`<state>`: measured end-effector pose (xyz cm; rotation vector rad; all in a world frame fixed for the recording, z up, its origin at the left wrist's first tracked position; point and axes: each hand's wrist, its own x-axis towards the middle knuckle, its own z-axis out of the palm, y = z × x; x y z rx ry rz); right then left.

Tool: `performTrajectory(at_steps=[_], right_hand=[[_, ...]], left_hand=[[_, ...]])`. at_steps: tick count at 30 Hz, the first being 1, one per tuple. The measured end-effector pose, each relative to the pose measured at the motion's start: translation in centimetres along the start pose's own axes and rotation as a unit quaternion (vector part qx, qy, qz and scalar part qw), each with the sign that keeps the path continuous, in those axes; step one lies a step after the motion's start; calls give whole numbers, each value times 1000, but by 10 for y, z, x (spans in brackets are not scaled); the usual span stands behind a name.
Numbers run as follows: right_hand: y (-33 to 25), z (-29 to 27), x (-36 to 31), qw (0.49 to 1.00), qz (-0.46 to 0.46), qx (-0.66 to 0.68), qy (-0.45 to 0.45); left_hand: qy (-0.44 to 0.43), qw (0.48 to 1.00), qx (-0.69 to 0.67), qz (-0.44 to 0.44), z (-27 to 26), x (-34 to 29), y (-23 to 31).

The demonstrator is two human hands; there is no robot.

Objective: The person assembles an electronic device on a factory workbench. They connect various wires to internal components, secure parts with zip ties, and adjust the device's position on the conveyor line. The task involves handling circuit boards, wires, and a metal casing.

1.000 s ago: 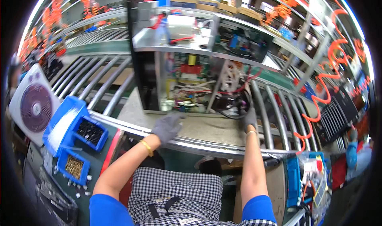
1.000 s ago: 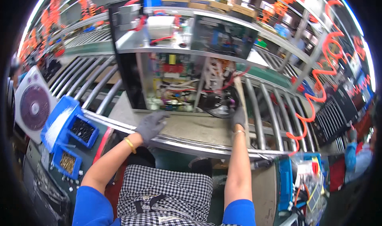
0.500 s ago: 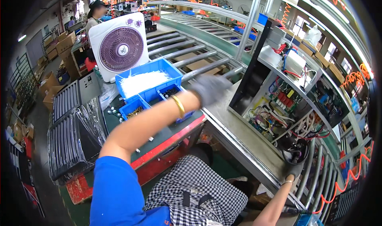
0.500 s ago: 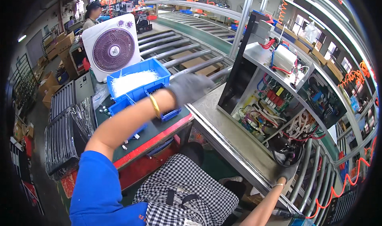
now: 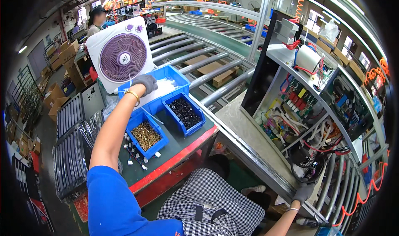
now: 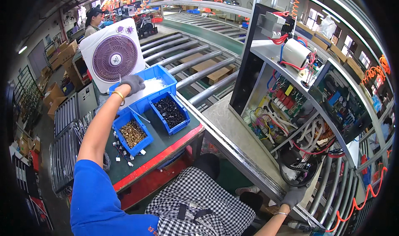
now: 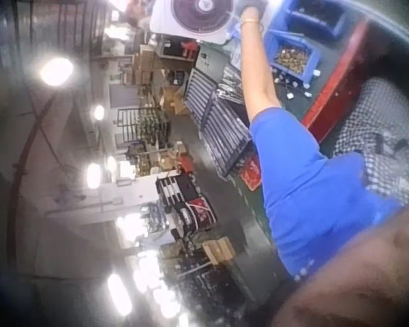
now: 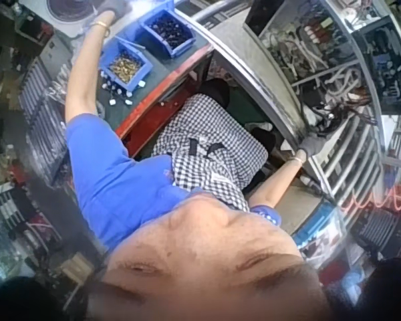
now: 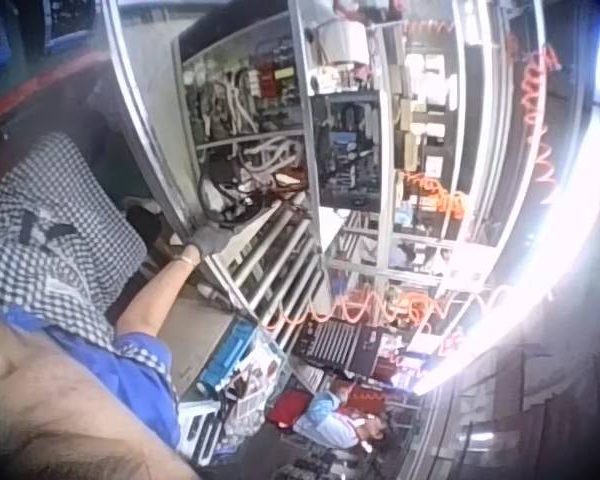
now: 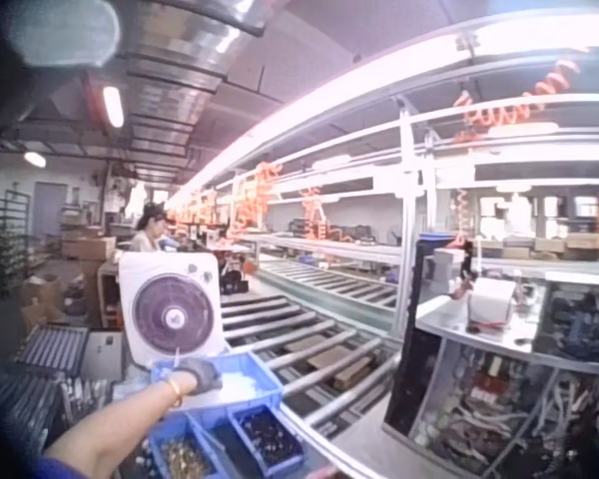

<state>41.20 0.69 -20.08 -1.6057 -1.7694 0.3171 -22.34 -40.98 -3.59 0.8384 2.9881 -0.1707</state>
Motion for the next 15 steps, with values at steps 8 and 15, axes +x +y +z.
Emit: performTrajectory(at_steps=[8, 15], right_hand=[[15, 10, 3, 997, -66, 40, 31], [19, 8, 1, 995, -80, 20, 50]], left_hand=[[142, 935, -323, -40, 5, 27, -56], [215, 675, -705, 33, -12, 31, -61]])
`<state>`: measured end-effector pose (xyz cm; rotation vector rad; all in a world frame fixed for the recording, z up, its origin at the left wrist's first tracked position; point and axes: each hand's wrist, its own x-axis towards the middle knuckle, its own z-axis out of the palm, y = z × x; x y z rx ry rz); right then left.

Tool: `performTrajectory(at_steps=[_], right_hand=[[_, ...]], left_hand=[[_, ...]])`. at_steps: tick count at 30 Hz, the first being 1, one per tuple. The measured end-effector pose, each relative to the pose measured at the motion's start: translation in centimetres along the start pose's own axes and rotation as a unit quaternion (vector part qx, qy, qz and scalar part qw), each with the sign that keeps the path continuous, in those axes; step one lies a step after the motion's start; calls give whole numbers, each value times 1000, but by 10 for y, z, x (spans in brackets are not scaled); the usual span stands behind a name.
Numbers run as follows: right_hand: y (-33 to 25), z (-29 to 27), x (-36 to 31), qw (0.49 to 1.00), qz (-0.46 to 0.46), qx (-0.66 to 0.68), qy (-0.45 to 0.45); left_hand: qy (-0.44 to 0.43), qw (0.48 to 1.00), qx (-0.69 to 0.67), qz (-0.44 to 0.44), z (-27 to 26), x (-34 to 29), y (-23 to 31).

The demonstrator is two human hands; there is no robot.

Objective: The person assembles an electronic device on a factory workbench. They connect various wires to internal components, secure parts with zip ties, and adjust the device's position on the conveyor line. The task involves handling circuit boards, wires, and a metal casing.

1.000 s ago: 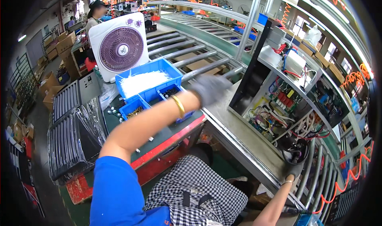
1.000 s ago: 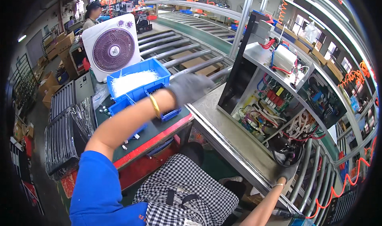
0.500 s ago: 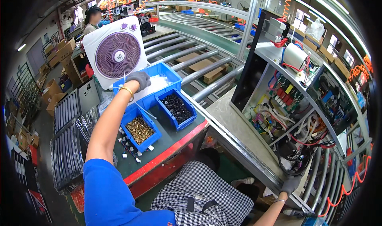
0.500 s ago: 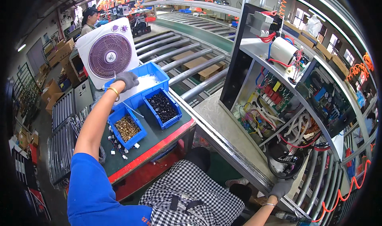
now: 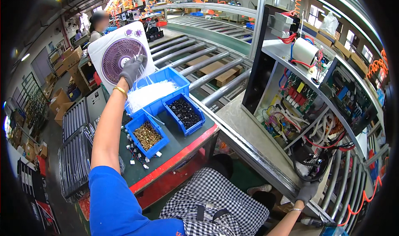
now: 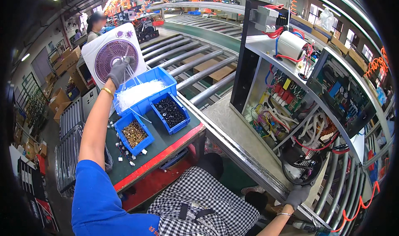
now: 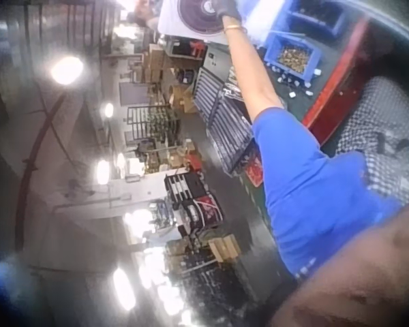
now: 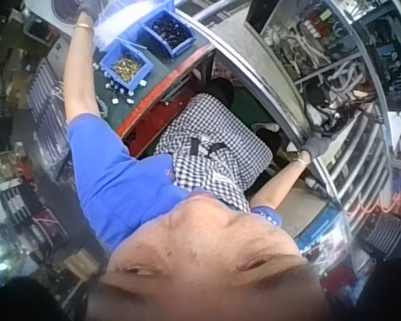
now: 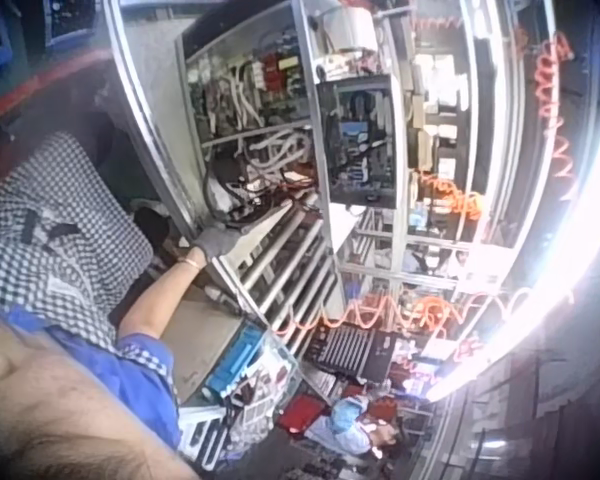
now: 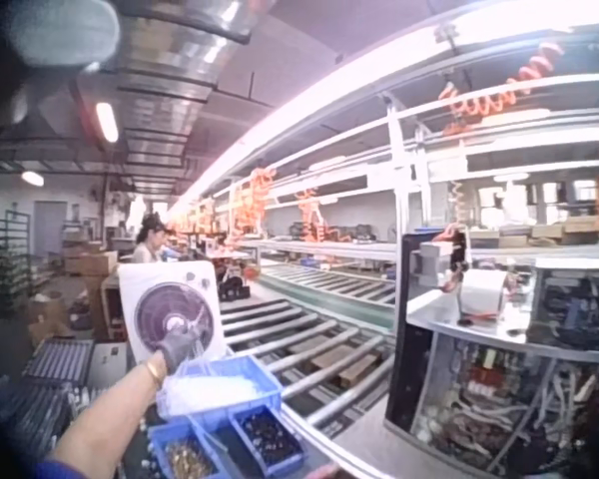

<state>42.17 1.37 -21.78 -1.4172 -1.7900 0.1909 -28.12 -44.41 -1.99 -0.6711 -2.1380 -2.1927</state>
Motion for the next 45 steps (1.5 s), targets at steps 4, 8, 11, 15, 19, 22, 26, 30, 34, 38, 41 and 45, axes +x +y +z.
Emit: performTrajectory(at_steps=[4, 8, 11, 15, 19, 22, 26, 30, 34, 38, 41, 45], right_hand=[[-26, -11, -1, 995, 60, -56, -51], [-34, -15, 1, 993, 84, -36, -77], [-3, -5, -3, 991, 48, 102, -70], [-4, -12, -27, 984, 20, 176, -17], [-13, -46, -55, 978, 51, 197, 46], [-26, -54, -67, 965, 94, 247, 6], [-113, -78, -71, 940, 58, 293, -166], [-151, -81, -74, 852, 74, 443, -270], [-149, -72, -68, 747, 147, 531, -373], [-148, -72, -65, 731, 184, 497, -431], [-137, -65, -68, 756, 191, 483, -399], [-128, -69, -64, 798, 165, 464, -346]], left_hand=[[50, 997, -67, 7, -4, 3, -11], [64, 990, -115, 51, -14, 7, -12], [50, 970, -230, 55, -5, 9, 2], [-103, 932, -347, 20, 20, 5, 20], [-290, 885, -362, -25, 146, -48, 44], [-411, 823, -389, -54, 243, -121, 63], [-501, 744, -426, -118, 332, -215, 58], [-536, 688, -440, -212, 391, -296, 56], [-567, 634, -438, -292, 416, -335, 43], [-580, 648, -395, -297, 423, -347, 39], [-592, 600, -429, -326, 432, -347, 36], [-544, 657, -399, -337, 433, -349, 22]])
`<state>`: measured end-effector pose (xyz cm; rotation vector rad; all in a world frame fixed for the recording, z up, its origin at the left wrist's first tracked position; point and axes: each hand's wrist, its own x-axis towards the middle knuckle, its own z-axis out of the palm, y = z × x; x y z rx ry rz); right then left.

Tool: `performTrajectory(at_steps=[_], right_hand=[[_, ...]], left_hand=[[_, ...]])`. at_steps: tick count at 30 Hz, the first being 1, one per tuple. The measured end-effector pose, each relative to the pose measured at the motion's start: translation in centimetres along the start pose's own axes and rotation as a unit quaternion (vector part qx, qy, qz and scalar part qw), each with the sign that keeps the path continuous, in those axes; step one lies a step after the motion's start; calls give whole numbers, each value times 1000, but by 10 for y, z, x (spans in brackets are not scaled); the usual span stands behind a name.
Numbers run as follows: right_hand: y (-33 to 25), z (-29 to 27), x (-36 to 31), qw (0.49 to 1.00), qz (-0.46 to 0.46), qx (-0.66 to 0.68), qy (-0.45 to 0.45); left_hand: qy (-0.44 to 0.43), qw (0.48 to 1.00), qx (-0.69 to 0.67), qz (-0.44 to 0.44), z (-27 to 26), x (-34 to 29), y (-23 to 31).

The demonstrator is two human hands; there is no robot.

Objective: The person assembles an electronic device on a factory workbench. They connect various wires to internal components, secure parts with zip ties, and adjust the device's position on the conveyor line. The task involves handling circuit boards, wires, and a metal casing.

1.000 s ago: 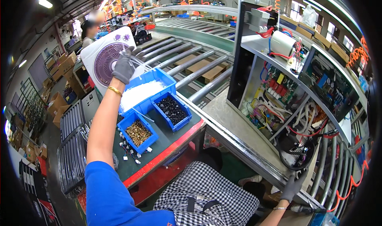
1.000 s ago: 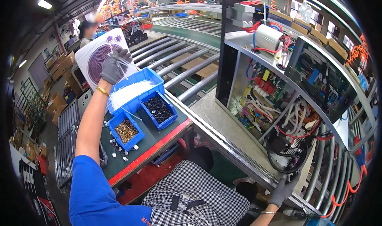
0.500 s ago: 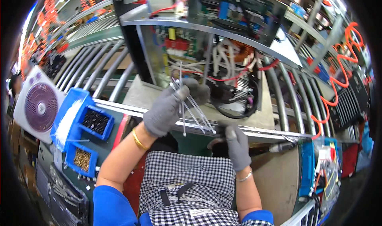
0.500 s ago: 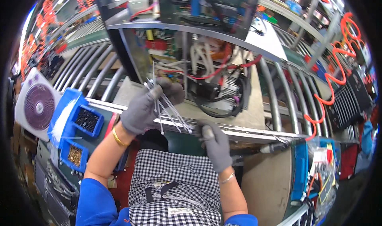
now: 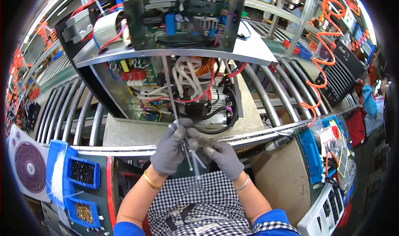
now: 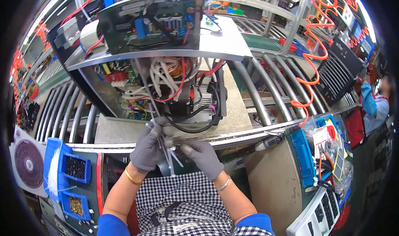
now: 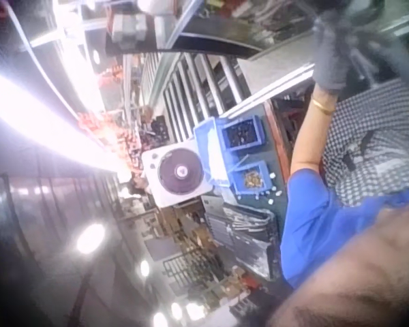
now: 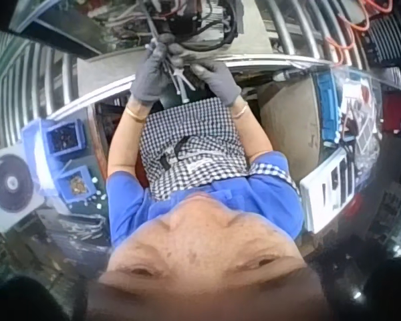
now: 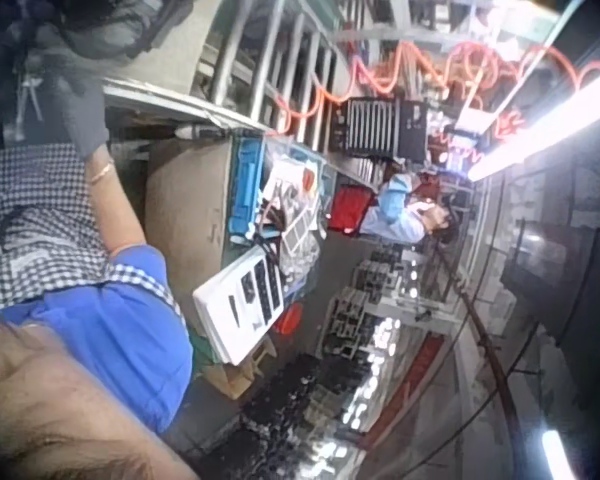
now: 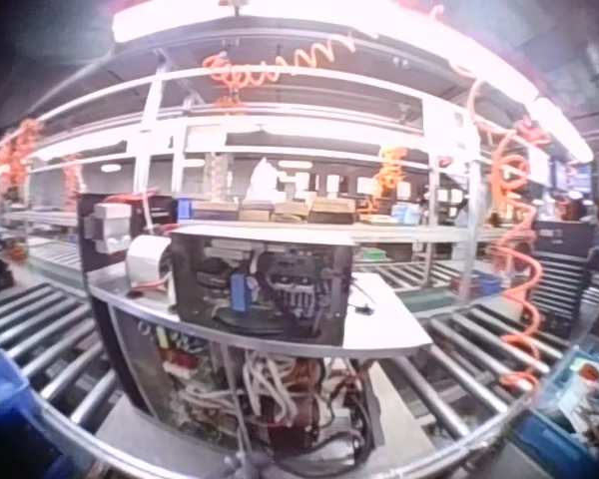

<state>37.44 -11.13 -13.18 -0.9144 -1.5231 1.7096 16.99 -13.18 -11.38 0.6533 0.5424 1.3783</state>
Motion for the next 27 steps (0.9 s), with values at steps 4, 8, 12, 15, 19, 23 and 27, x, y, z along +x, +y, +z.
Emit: performTrajectory(at_steps=[4, 8, 12, 15, 19, 23, 27], right_hand=[[2, -23, -6, 1000, 9, 4, 27], [-1, -32, -16, 998, -9, -29, 62], [-2, -23, -21, 992, -44, -21, 114], [2, -16, -22, 991, -39, 11, 130], [10, 3, -20, 985, -81, 70, 134], [6, 0, -18, 996, -54, 10, 76], [-4, 0, -13, 987, -104, -106, 53]], left_hand=[[-74, 996, 14, 37, 7, 7, 6], [-8, 999, 35, 21, 23, 16, -4], [17, 999, 4, 42, 32, 29, -22], [55, 997, 28, 49, 45, 26, -24], [76, 995, 59, 26, 59, 26, -29], [46, 997, 58, 8, 47, 21, -20], [56, 997, 43, 18, 50, 12, -12]])
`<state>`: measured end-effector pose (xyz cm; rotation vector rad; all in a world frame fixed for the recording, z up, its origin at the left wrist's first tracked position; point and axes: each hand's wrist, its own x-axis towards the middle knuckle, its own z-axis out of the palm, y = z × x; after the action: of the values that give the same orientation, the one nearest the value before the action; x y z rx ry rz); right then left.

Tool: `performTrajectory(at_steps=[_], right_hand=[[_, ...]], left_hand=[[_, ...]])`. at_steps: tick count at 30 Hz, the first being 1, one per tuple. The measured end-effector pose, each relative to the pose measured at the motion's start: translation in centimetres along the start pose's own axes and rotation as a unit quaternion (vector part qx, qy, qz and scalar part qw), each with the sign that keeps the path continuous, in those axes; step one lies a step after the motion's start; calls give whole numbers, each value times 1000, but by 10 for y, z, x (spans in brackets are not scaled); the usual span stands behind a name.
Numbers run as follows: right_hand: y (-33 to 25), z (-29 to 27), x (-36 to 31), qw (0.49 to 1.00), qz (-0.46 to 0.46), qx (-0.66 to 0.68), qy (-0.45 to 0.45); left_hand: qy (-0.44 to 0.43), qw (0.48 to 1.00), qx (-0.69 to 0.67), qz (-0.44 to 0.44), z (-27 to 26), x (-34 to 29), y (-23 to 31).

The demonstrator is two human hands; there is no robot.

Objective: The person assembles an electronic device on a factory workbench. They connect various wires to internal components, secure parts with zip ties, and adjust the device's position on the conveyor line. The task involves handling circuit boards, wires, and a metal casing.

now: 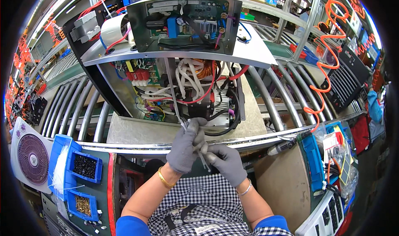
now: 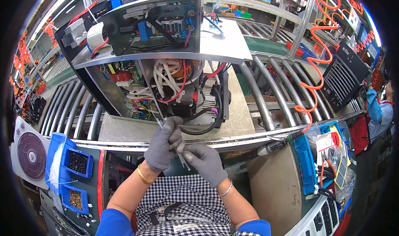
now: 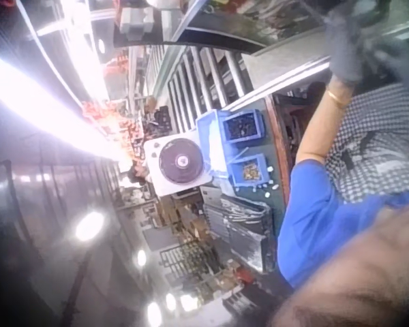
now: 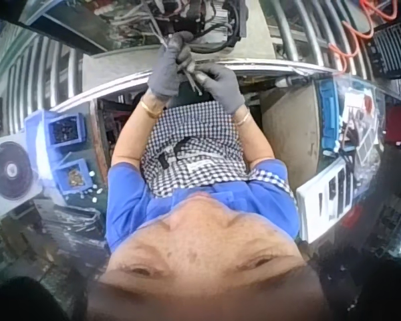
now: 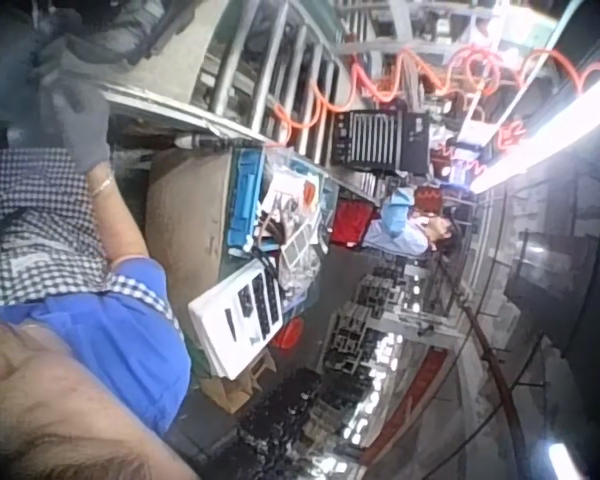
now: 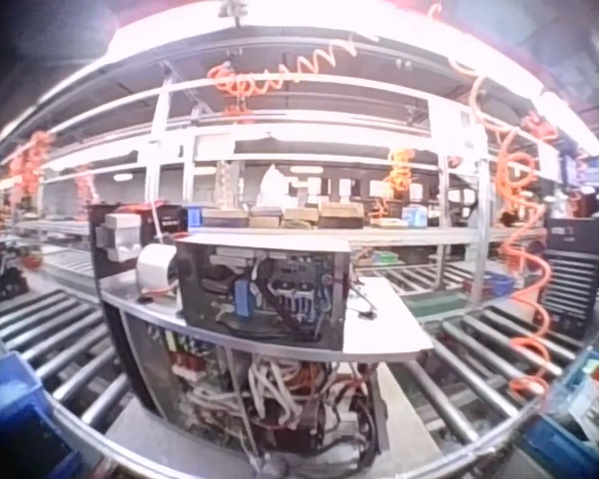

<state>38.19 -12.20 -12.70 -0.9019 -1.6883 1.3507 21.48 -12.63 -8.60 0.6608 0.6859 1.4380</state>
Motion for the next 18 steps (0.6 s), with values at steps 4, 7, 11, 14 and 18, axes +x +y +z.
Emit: performTrajectory(at_steps=[4, 7, 11, 14, 18], right_hand=[[-15, -8, 2, 999, -6, -47, 14], [-21, -28, 0, 995, 19, -26, 94], [-25, -60, 6, 982, -48, 11, 180], [-46, -71, 18, 970, -72, 37, 228], [-54, -86, 35, 965, -150, -28, 214]], left_hand=[[13, 999, 20, 32, -1, -3, 15], [37, 988, 121, 93, 7, -1, 45], [20, 954, 249, 166, 26, 19, 76], [6, 910, 349, 225, 48, 48, 75], [17, 913, 385, 133, 66, 94, 79]])
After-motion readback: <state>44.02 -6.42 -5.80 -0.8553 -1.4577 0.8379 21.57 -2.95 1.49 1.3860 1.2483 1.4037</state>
